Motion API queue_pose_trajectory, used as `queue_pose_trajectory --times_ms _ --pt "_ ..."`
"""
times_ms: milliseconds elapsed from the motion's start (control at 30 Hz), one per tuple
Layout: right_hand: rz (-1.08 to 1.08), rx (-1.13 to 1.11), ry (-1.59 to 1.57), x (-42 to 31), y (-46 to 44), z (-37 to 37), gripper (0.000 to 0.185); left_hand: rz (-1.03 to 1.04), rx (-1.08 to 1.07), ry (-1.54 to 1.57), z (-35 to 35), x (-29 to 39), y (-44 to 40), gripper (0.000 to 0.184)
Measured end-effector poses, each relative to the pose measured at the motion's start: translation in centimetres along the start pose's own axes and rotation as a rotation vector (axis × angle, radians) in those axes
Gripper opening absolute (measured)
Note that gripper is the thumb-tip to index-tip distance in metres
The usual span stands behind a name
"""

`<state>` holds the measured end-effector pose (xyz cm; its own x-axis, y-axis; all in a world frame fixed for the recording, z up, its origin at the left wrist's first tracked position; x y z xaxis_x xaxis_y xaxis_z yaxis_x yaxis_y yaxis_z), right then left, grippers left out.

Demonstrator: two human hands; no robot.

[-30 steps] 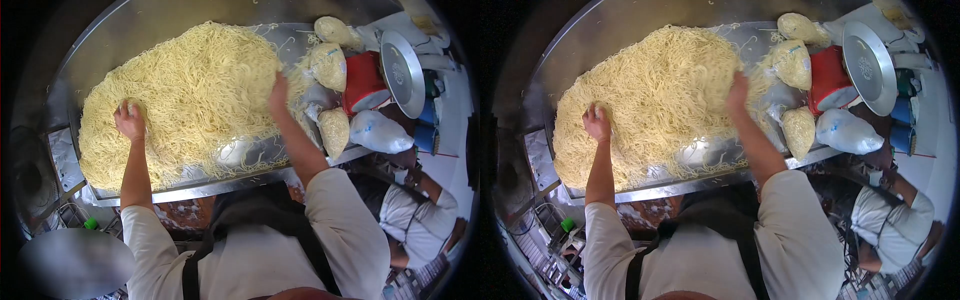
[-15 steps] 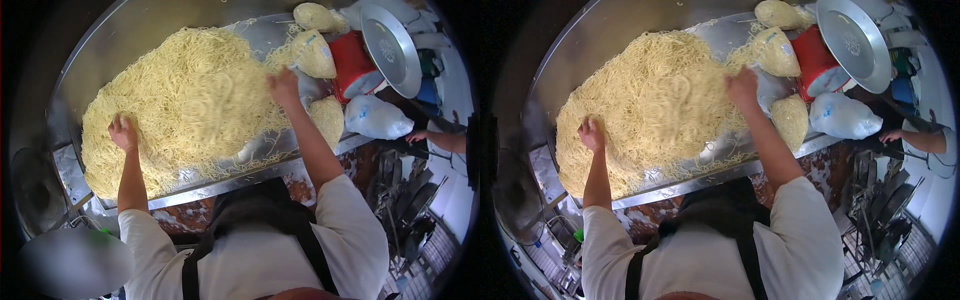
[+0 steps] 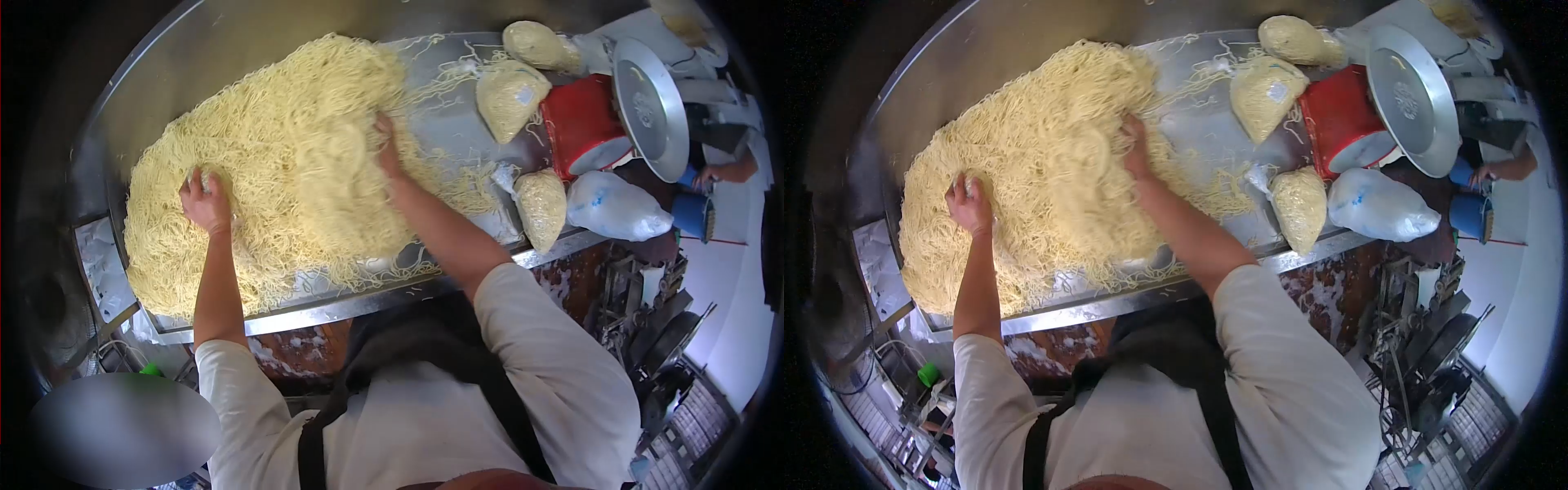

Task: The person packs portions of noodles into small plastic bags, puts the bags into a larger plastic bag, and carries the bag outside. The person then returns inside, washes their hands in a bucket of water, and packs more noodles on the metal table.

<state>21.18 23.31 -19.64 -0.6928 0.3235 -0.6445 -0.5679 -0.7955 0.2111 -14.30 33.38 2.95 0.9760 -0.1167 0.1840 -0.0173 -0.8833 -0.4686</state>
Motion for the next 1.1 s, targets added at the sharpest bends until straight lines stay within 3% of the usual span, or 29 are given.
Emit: queue_pose_trajectory --times_ms 33,100,167,233,333,367,433,500,600,700,767,833,900,933,967,1033,1067,1100 --pt "-0.114 -0.092 0.504 -2.9 0.7 2.0 0.041 0.009 0.01 -0.011 0.3 0.0 -0.1 0.045" --pt "-0.091 -0.293 1.205 -10.7 2.7 8.7 0.044 0.005 -0.023 -0.002 0.0 0.0 -0.2 0.045" --pt "0.205 -0.531 1.595 -18.6 3.5 10.7 0.047 0.002 -0.042 -0.01 -0.1 0.3 -0.5 0.044" --pt "-0.086 -0.312 1.835 -21.2 3.6 7.1 0.05 -0.017 -0.043 -0.032 0.0 0.2 -0.3 0.043" --pt "-0.46 -0.219 1.656 -18.1 3.9 1.2 0.05 0.016 -0.003 -0.039 -0.3 0.9 -0.3 0.043" --pt "-0.683 -0.354 1.821 -16.0 3.5 0.7 0.055 0.016 0.004 -0.038 -0.1 0.9 -0.5 0.042" --pt "-0.09 -0.06 1.15 -12.4 -0.4 -0.2 0.057 0.025 0.005 -0.043 -0.1 0.5 -0.4 0.042" --pt "0.242 0.033 0.815 -8.6 -0.4 -2.2 0.056 0.012 0.002 -0.025 -0.1 0.2 0.1 0.041" --pt "0.326 -0.036 0.777 -8.6 2.0 -0.4 0.062 0.032 0.021 -0.004 0.2 0.1 -0.5 0.041" --pt "0.178 -0.024 0.61 -8.2 11.1 1.8 0.056 0.015 0.022 -0.034 0.2 0.1 -0.3 0.04" --pt "0.325 0.03 0.316 -6.1 11.9 3.1 0.056 0.003 0.032 -0.077 0.0 0.1 -0.1 0.039" --pt "0.747 0.184 -0.198 -4.9 11.1 7.7 0.063 0.021 0.045 -0.124 0.4 0.6 -0.3 0.037" --pt "0.663 0.08 0.069 0.4 8.6 7.0 0.068 0.004 0.019 -0.068 1.1 0.0 -0.3 0.035" --pt "0.672 0.271 0.092 -1.0 8.9 8.7 0.057 -0.005 0.009 -0.038 1.6 -0.7 -0.5 0.034" --pt "0.69 0.076 0.403 -2.1 7.7 9.6 0.051 -0.001 -0.008 -0.072 2.6 -2.0 -0.9 0.032" --pt "0.573 -0.707 1.503 -8.9 6.2 11.5 0.039 0.062 -0.016 -0.085 0.8 0.1 -0.7 0.032" --pt "0.555 -0.899 1.711 -12.6 6.0 11.2 0.034 0.087 -0.024 -0.092 0.1 0.8 -0.4 0.033" --pt "0.586 -0.892 1.711 -15.5 5.4 10.3 0.039 0.104 -0.012 -0.039 -0.1 0.9 -0.3 0.034"
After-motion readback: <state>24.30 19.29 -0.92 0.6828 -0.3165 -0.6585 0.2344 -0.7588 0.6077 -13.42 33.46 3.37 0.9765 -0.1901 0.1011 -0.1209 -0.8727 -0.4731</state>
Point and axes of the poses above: each hand's wrist, its own y-axis away from the middle knuckle, its own z-axis out of the palm, x = y × z, the point moved 5 cm from there along -y, towards the middle knuckle, and after that the axes turned 1 degree about x, right-handed, at the moved point
